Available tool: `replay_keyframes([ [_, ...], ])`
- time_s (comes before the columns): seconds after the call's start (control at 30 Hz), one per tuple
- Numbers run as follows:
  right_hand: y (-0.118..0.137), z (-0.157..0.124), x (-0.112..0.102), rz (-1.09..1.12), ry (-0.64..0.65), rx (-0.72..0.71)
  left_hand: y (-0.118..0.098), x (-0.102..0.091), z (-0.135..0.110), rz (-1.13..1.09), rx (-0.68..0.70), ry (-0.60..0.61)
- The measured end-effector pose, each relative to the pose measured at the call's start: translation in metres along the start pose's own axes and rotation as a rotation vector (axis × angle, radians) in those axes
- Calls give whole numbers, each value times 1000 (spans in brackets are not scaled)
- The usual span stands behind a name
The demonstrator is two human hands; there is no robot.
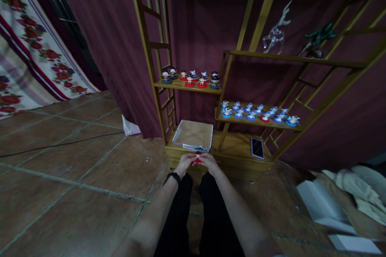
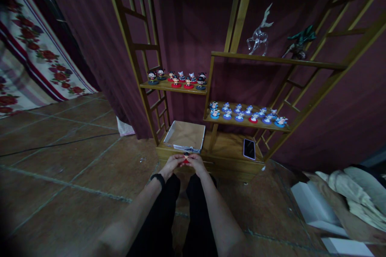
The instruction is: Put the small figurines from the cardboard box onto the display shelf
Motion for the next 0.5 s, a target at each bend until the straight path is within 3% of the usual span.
replay_keyframes([
  [0.5, 2, 1, -1, 8, -17, -8, -1, -1, -2, -37, 6, -18],
])
Point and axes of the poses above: each hand's wrist, its own z-axis towards the middle knuckle, its own x-axis out of the palm, y = z × x, the point moved 7 cm from there along z, towards the middle knuckle, and after that the axes turned 4 degrees about z, right-handed, at the moved point
